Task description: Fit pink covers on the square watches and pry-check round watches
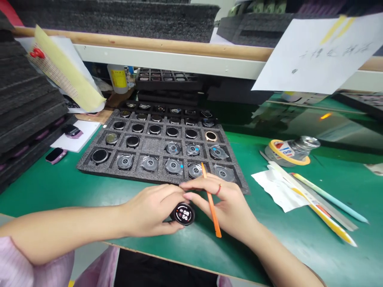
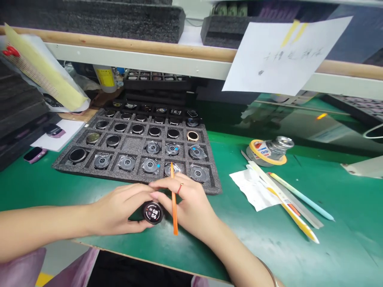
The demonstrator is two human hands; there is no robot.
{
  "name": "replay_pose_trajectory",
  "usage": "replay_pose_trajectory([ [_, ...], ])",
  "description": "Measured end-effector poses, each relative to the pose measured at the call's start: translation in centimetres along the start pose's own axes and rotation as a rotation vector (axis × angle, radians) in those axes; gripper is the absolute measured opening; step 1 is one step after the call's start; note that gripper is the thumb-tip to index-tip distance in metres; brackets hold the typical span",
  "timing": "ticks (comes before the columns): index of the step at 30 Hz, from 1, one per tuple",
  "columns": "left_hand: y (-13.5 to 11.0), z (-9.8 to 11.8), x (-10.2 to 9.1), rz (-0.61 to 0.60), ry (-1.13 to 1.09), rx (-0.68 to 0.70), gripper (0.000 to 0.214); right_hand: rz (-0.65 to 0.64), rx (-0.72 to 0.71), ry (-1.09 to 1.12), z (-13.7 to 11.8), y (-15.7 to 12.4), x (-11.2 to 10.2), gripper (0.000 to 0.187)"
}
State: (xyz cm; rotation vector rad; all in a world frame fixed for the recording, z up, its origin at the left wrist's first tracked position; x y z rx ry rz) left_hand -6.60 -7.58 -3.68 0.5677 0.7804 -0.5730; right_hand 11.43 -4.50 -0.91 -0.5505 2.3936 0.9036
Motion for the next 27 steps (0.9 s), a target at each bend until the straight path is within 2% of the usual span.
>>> replay_pose_trajectory([
  [3,0.0,0.3,-0.3,0.018,-0.166,-0.04,0.032,0.147,0.065,0.041,0.1,-0.1,-0.2,0.009],
  [6,0.3,0.1,-0.5,0.044,-0.542,-0.272,0.041,0.377,0.165,0.099,0.2,-0.2,-1.1,0.007],
  [8,0.5,0.0,-0.5,0.084,-0.741,-0.407,0.043,0.441,0.182,0.135,-0.1,-0.3,-1.4,0.008],
  [11,0.7,-0.1,-0.5,0.137,-0.83,-0.488,0.045,0.403,0.144,0.155,-0.9,-0.3,-0.8,0.01],
  [14,0.8,0.0,-0.5,0.137,-0.86,-0.497,0.05,0.329,0.055,0.13,-1.7,-0.4,0.3,0.014],
  [18,0.8,0.2,-0.6,0.115,-0.877,-0.502,0.052,0.298,-0.039,0.037,-2.0,-0.5,1.2,0.017],
  [24,0.8,0.3,-0.2,0.103,-0.938,-0.526,0.048,0.264,-0.117,-0.146,-1.7,-0.6,1.2,0.02],
  [27,1.4,-0.7,-1.0,0.115,-0.918,-0.566,0.038,0.305,-0.112,-0.2,-1.7,-0.6,0.6,0.024],
])
Point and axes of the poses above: each hand's wrist, its own y-axis towards the middle knuckle, its own x-axis out of the palm, z = x × y, the point moved 3 cm from there along y, towards the middle knuckle, and after that the axes turned 4 degrees about -x, right-handed, at the moved point
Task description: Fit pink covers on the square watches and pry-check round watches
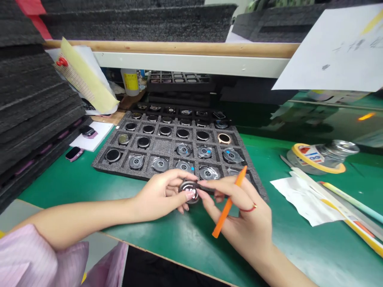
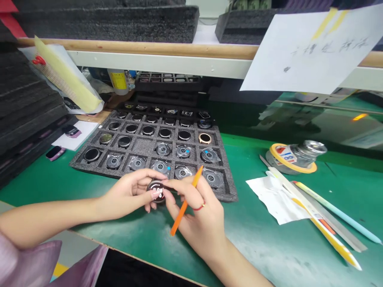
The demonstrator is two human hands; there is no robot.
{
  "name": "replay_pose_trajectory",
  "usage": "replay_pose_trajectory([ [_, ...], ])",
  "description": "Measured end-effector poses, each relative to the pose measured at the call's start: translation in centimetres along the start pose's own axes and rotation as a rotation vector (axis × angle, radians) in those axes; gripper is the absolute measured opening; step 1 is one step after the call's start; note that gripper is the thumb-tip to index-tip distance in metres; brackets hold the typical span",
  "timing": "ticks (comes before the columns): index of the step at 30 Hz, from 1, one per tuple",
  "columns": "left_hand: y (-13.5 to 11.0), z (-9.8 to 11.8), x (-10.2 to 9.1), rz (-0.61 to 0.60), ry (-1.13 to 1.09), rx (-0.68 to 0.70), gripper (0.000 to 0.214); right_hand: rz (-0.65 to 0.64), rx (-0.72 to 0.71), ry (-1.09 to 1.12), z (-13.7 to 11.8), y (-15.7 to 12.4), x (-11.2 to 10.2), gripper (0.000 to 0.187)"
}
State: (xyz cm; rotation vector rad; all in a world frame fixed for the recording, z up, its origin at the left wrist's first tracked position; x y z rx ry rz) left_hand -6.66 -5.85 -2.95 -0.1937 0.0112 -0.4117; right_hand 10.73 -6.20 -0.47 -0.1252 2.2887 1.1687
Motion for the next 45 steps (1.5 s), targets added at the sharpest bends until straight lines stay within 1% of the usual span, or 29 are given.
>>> replay_pose_trajectory([
  [2,1.0,1.0,-1.9,0.105,0.179,0.075,0.036,0.027,0.013,0.007,0.2,0.1,-0.4,0.025],
  [3,1.6,1.7,-3.2,0.193,0.341,0.149,0.033,0.034,0.018,0.014,0.2,0.1,-0.6,0.025],
  [5,2.5,2.9,-5.4,0.343,0.784,0.341,0.03,0.037,0.017,0.027,0.3,0.2,-0.7,0.024],
  [6,3.0,3.2,-6.2,0.395,0.981,0.393,0.031,0.033,0.006,0.033,0.4,0.2,-0.7,0.024],
  [7,3.4,3.1,-6.9,0.412,1.137,0.389,0.031,0.025,-0.008,0.037,0.3,0.2,-0.7,0.024],
  [9,3.7,2.7,-7.7,0.4,1.22,0.363,0.029,0.013,-0.047,0.045,0.3,0.2,-0.6,0.023],
  [12,3.3,2.3,-8.0,0.409,1.255,0.339,0.032,0.01,-0.088,0.043,0.3,0.1,-0.6,0.022],
  [15,2.4,3.3,-9.1,0.503,1.28,0.31,0.032,0.015,-0.089,0.043,0.5,0.0,-0.6,0.022],
  [18,1.7,4.8,-11.5,0.608,1.292,0.223,0.026,0.012,-0.092,0.051,0.7,-0.1,-0.5,0.021],
  [20,1.4,5.4,-12.8,0.642,1.285,0.165,0.021,0.008,-0.101,0.051,0.7,-0.2,-0.4,0.021],
  [21,1.2,5.6,-13.1,0.634,1.274,0.147,0.02,0.009,-0.108,0.049,0.6,-0.2,-0.4,0.02],
  [22,1.1,5.6,-13.1,0.607,1.26,0.14,0.02,0.006,-0.113,0.047,0.6,-0.2,-0.4,0.02],
  [24,0.8,5.6,-12.2,0.497,1.227,0.155,0.018,-0.003,-0.119,0.041,0.4,-0.1,-0.3,0.018],
  [26,0.4,5.4,-10.5,0.306,1.208,0.192,0.017,-0.019,-0.121,0.034,0.4,-0.1,-0.3,0.017],
  [28,0.0,5.2,-8.5,0.074,1.22,0.218,0.027,-0.029,-0.126,0.032,0.4,0.0,-0.2,0.016],
  [30,-0.3,5.1,-7.1,-0.051,1.26,0.217,0.04,-0.031,-0.133,0.037,0.4,-0.1,-0.1,0.017],
  [31,-0.3,5.1,-6.7,-0.073,1.285,0.216,0.044,-0.031,-0.137,0.043,0.4,-0.1,0.0,0.018],
  [33,-0.1,5.3,-6.4,-0.065,1.327,0.221,0.049,-0.034,-0.135,0.058,0.6,-0.2,0.1,0.019],
  [36,0.7,5.4,-6.8,-0.05,1.324,0.219,0.05,-0.039,-0.12,0.074,0.7,-0.3,0.1,0.021],
  [39,1.6,5.2,-7.9,-0.043,1.119,0.194,0.039,-0.035,-0.104,0.08,0.8,-0.3,0.1,0.021],
  [42,1.9,4.8,-8.7,0.023,0.894,0.183,0.024,-0.021,-0.095,0.082,0.8,-0.2,0.0,0.02],
  [43,1.9,4.5,-8.6,0.055,0.848,0.182,0.026,-0.019,-0.094,0.083,0.8,-0.2,0.0,0.02],
  [45,1.7,4.0,-7.6,0.093,0.762,0.173,0.035,-0.016,-0.097,0.083,0.7,-0.2,0.0,0.021],
])
Point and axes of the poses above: each hand's wrist, its own y-axis towards the middle knuckle, its own x-axis out of the palm, z = x × y, the point moved 3 cm from there along y, towards the middle knuckle, and after that the axes turned 4 degrees about -x, right-handed, at the moved point
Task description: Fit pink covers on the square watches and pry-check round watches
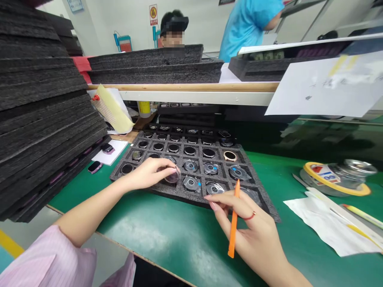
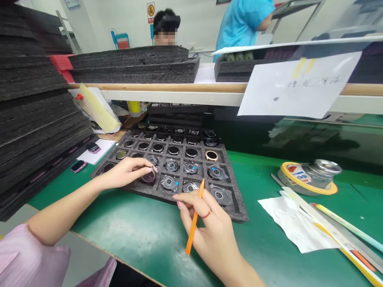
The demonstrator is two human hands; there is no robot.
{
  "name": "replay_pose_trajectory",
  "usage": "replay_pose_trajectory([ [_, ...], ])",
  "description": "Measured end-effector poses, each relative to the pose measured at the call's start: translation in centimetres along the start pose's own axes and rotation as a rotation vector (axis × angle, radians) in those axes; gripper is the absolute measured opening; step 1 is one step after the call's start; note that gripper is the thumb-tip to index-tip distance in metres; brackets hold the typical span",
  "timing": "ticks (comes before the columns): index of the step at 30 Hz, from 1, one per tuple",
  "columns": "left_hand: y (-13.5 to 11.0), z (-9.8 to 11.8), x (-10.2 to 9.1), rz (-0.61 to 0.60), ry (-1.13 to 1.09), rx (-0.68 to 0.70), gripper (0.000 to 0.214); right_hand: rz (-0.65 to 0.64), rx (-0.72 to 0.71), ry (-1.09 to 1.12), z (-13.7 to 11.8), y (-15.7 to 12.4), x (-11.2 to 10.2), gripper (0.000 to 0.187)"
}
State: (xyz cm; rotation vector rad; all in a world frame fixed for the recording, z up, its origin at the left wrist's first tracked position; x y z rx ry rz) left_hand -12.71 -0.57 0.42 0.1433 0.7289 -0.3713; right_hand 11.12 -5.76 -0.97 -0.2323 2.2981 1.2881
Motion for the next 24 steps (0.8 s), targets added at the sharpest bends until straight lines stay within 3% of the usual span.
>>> replay_pose_trajectory([
  [2,-0.5,0.9,1.8,-0.029,-0.15,-0.038,0.043,-0.005,-0.008,-0.009,0.0,-0.1,0.0,0.026],
  [6,-1.8,3.1,5.3,-0.175,-0.762,-0.177,0.056,-0.061,-0.042,-0.021,-0.3,-0.4,0.2,0.038],
  [10,-2.5,4.1,6.6,-0.266,-1.064,-0.234,0.057,-0.089,-0.016,0.026,-0.4,-0.4,0.2,0.038],
  [20,-2.8,3.8,7.7,-0.355,-1.269,-0.27,0.047,-0.152,0.024,0.105,-0.5,0.2,-0.6,0.048],
  [24,-2.9,3.7,7.6,-0.361,-1.297,-0.306,0.048,-0.188,0.044,0.203,-0.3,0.5,-1.0,0.038],
])
Point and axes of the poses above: each hand's wrist, its own y-axis towards the middle knuckle, its own x-axis out of the palm, z = x × y, the point moved 3 cm from there along y, towards the middle knuckle, and after that the axes turned 4 degrees about -x, right-handed, at the moved point
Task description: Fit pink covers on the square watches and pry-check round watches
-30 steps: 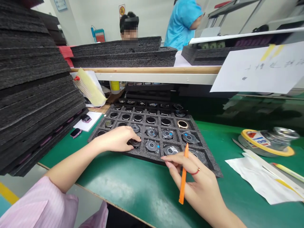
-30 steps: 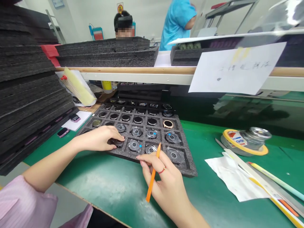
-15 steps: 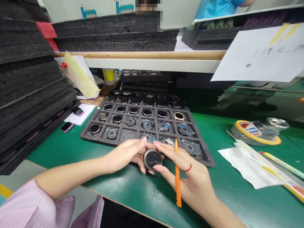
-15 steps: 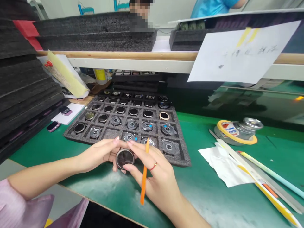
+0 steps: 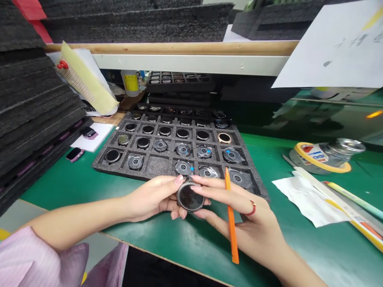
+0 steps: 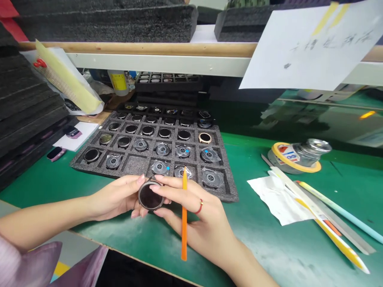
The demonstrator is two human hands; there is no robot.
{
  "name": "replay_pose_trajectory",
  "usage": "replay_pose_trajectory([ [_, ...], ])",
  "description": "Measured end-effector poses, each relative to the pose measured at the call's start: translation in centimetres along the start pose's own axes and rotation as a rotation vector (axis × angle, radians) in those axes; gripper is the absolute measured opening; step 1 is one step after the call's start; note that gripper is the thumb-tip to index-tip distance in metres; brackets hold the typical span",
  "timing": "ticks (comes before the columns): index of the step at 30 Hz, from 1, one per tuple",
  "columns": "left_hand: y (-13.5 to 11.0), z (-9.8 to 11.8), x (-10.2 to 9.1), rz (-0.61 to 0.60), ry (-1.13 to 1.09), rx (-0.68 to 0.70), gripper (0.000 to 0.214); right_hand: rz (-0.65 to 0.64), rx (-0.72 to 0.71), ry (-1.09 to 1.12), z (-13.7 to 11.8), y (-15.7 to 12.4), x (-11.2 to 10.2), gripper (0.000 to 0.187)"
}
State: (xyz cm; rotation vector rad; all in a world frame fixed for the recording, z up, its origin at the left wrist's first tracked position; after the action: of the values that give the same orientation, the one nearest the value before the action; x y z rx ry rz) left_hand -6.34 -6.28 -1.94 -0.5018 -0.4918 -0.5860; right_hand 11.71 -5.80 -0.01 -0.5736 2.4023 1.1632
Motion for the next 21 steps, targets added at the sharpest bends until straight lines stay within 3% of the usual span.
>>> replay_pose_trajectory([
  [8,0.1,-0.4,0.0,-0.005,-0.035,-0.006,0.046,0.148,0.113,0.116,0.0,0.3,0.2,0.01],
  [16,0.1,-0.4,-0.2,-0.031,-0.025,-0.022,0.05,0.667,0.345,0.118,0.6,-1.0,-1.4,0.008],
  [18,0.1,-0.4,-0.3,-0.027,-0.03,-0.025,0.049,0.682,0.305,0.079,0.2,-0.9,-1.4,0.008],
  [21,0.1,-0.5,-0.3,-0.023,-0.028,-0.024,0.05,0.574,0.206,-0.013,-0.3,-0.7,-1.1,0.021],
])
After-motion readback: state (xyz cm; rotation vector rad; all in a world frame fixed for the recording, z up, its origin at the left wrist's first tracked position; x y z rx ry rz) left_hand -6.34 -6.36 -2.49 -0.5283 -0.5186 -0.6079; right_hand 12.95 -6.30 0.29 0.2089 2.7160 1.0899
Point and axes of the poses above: each hand's wrist, its own y-axis towards the middle knuckle, its own x-axis out of the palm, z = x × y, the point moved 3 cm from there along y, towards the middle knuckle, and after that the axes turned 4 degrees about -x, right-handed, at the moved point
